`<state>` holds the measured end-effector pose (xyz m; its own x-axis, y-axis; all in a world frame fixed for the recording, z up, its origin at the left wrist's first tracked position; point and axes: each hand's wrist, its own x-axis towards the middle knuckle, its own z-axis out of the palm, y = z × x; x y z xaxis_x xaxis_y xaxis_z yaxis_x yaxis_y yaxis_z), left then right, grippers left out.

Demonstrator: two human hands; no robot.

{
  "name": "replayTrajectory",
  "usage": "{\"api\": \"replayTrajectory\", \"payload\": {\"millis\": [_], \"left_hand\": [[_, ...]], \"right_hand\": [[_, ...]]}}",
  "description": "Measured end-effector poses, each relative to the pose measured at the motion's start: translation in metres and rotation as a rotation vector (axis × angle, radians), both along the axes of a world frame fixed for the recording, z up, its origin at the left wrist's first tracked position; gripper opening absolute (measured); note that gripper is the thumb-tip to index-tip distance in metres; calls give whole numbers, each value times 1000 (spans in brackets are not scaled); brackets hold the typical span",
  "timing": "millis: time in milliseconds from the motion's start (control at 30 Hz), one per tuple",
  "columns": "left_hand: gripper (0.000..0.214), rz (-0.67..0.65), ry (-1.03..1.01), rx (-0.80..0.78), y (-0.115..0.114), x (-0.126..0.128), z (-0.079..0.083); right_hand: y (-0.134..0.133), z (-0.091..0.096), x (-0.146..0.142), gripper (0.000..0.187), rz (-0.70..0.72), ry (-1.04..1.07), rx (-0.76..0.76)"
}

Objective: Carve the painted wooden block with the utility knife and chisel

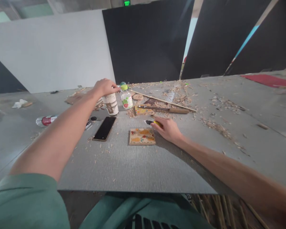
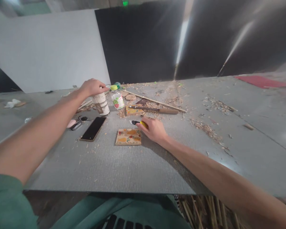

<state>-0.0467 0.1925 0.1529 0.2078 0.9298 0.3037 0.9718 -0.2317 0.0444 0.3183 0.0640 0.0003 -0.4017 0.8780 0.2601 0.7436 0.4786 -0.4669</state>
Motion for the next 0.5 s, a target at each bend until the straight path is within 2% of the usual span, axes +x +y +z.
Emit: {"api": "replayTrajectory", "payload": {"millis": [300, 500], "left_hand": [[41, 79, -58, -54, 14, 0, 3], [42, 118, -62, -63, 28, 1, -3]], "right_hand": [[-1, 6, -4, 41, 3, -27, -27], [-1, 6, -6, 41, -28, -45, -61]]}}
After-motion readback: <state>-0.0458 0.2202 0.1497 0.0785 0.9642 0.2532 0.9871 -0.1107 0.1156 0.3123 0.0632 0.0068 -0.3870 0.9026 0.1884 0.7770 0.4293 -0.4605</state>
